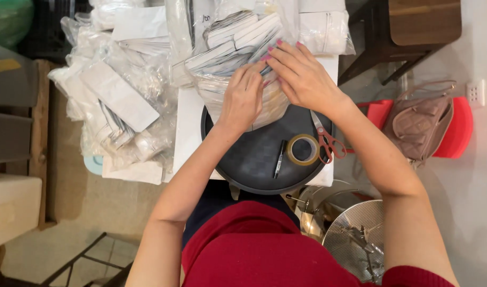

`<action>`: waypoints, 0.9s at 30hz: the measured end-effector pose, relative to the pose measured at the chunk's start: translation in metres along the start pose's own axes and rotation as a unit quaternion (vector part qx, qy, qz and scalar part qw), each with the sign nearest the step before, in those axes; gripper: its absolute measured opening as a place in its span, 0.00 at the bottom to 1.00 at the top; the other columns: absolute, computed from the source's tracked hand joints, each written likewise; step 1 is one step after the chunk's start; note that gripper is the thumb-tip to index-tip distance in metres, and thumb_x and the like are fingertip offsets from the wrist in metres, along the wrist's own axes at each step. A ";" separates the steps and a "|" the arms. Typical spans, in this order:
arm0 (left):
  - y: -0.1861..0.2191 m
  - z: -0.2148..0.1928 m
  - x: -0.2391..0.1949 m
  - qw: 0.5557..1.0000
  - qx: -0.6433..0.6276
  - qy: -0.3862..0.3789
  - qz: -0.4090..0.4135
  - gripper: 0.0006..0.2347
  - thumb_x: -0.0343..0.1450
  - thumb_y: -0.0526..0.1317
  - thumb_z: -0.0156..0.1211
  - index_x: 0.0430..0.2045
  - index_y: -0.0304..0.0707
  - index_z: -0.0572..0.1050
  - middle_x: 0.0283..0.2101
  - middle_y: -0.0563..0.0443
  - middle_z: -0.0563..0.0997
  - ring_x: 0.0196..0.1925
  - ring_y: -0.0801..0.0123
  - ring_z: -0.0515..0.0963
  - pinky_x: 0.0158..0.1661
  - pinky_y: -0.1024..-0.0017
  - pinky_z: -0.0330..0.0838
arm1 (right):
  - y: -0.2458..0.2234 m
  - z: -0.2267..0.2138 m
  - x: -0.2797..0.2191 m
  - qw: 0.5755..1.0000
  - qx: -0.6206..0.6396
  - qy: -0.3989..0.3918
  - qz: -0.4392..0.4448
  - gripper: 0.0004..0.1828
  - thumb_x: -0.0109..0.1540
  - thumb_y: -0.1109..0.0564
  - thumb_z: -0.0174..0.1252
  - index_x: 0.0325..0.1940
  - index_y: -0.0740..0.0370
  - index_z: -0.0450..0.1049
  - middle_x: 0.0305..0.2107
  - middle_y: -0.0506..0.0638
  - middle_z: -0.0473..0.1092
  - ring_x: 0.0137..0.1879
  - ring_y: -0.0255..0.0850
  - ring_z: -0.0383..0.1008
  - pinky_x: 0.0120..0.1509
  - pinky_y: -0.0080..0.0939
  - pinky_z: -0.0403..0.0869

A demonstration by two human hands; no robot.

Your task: Sorting and stacking empty coffee packaging bags in a production environment

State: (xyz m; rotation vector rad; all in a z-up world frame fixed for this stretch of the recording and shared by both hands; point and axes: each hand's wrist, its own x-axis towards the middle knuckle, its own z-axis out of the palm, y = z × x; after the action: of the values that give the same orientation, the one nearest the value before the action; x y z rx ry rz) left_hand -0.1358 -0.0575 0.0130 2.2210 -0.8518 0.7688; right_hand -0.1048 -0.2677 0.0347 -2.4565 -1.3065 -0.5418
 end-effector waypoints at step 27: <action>-0.012 -0.035 -0.015 0.990 0.105 -0.075 -0.050 0.15 0.73 0.49 0.66 0.44 0.40 0.72 0.62 0.42 0.75 0.65 0.55 0.75 0.64 0.47 0.64 | -0.024 -0.020 0.039 0.988 0.092 -0.049 0.116 0.31 0.69 0.64 0.40 0.77 0.74 0.54 0.75 0.65 0.51 0.81 0.63 0.40 0.78 0.80 0.47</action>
State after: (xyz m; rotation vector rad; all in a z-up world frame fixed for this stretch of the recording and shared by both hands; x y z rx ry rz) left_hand -0.1469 -0.0200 0.0205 2.5147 -0.7528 0.6761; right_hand -0.1087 -0.2348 0.0728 -2.4599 -1.0332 -0.2344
